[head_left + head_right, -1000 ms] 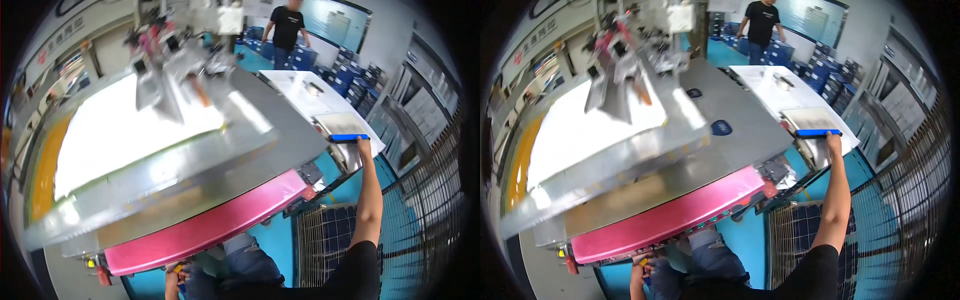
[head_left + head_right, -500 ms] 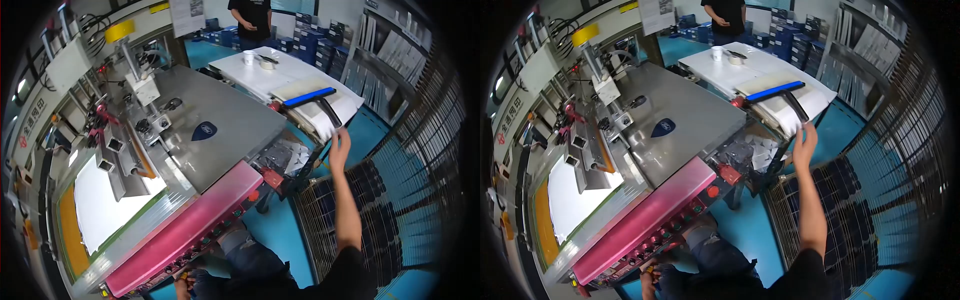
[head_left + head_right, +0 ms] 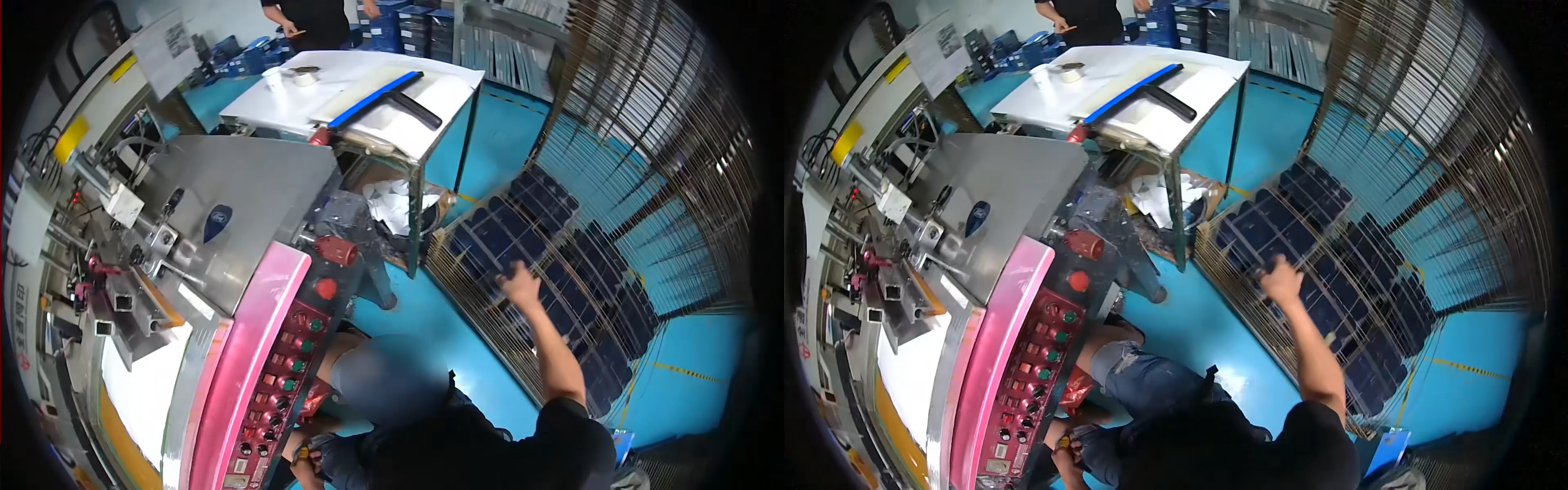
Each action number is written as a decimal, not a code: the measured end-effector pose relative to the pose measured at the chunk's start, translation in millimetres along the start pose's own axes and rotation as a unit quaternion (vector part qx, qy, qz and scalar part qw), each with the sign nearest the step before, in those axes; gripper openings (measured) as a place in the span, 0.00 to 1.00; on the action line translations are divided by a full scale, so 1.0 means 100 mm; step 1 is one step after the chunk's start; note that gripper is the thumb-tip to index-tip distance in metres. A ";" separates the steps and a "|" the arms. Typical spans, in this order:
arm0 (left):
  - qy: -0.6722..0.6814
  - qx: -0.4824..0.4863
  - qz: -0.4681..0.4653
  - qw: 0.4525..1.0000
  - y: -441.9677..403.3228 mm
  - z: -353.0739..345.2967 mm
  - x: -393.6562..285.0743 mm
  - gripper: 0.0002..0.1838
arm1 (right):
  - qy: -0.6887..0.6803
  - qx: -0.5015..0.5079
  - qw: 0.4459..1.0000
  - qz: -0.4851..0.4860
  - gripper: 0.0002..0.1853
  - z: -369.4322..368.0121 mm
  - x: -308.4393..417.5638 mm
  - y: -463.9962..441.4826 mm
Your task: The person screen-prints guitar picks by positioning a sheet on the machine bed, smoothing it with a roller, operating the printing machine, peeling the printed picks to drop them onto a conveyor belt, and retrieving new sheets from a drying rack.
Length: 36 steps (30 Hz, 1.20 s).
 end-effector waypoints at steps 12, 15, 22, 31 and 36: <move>-0.104 0.051 -0.112 0.987 0.47 -0.58 -0.42 0.14 | -0.437 0.150 0.844 -0.272 0.12 -0.40 -0.80 -0.54; -0.060 0.095 -0.172 0.979 0.51 -0.75 -0.41 0.15 | -0.519 0.150 0.777 -0.324 0.14 -1.35 -1.65 -0.69; -0.150 0.209 -0.221 0.941 0.84 -1.44 -0.83 0.13 | -0.545 -0.074 0.760 -0.347 0.08 -1.24 -1.70 -0.73; -0.248 0.305 -0.336 0.856 0.99 -2.19 -1.01 0.13 | -0.588 0.271 0.601 -0.469 0.31 -1.22 -1.45 -0.80; -0.181 0.302 -0.287 0.891 0.82 -2.05 -0.67 0.13 | -0.796 0.074 0.439 -0.409 0.25 -1.72 -1.66 -1.07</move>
Point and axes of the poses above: each hand's wrist, its own y-axis away from the middle knuckle, its own z-axis out of the back of the hand, x = y × z, the point moved 1 cm from there along -y, towards the middle knuckle, and after that the axes turned 11 degrees about -y, right-handed, at the moved point
